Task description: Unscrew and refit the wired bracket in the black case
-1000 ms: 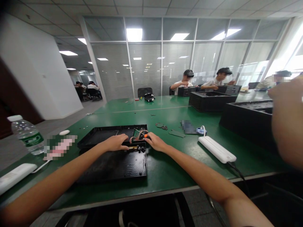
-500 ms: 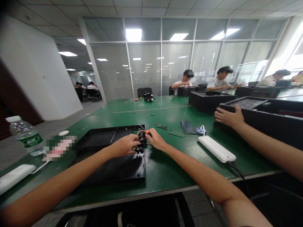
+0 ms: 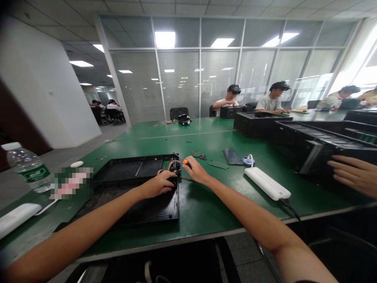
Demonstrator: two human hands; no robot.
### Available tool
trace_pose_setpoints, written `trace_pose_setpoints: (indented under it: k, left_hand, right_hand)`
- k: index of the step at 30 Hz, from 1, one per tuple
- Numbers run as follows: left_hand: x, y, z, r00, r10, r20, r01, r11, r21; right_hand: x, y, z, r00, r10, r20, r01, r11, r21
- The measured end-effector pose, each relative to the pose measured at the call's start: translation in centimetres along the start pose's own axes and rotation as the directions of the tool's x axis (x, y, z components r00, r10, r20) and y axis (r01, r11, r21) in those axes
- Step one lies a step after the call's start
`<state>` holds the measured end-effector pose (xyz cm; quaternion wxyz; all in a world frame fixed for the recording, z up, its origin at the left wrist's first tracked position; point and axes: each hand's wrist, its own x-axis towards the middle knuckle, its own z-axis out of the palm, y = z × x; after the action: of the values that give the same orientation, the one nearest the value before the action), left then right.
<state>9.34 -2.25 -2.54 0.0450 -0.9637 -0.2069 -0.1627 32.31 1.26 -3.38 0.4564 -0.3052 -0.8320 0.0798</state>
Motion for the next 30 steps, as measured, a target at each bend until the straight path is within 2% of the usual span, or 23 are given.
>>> trace_pose_setpoints:
  k: [4, 8, 11, 15, 18, 21, 30]
  left_hand:
    - [-0.5, -0.7, -0.3, 0.999, 0.026, 0.020, -0.026, 1.000, -0.003]
    - [-0.4, -0.6, -0.7, 0.998, 0.055, 0.032, -0.055, 0.998, -0.003]
    - [-0.2, -0.3, -0.8, 0.998, 0.065, -0.010, -0.066, 0.996, -0.052]
    - [0.2, -0.1, -0.5, 0.994, -0.033, -0.101, 0.018, 0.989, -0.150]
    - [0.4, 0.0, 0.0, 0.986, -0.129, -0.105, 0.109, 0.978, -0.177]
    - [0.5, -0.1, 0.3, 0.982, -0.165, -0.097, 0.149, 0.976, -0.157]
    - [0.5, -0.1, 0.4, 0.998, -0.055, -0.027, 0.056, 0.998, 0.042]
  right_hand:
    - [-0.1, 0.3, -0.1, 1.000, 0.013, -0.004, -0.013, 1.000, -0.006]
    - [0.0, 0.4, -0.2, 1.000, 0.019, 0.009, -0.019, 1.000, 0.003]
    - [0.0, 0.4, -0.3, 1.000, 0.009, 0.010, -0.009, 1.000, 0.007]
    - [0.0, 0.4, -0.3, 1.000, 0.018, -0.002, -0.018, 1.000, 0.003]
    - [0.0, 0.4, -0.4, 1.000, 0.019, -0.004, -0.019, 1.000, 0.003]
    - [0.0, 0.5, -0.4, 1.000, 0.025, -0.002, -0.025, 1.000, 0.004]
    - [0.0, 0.4, -0.4, 0.997, 0.065, 0.038, -0.065, 0.998, -0.003]
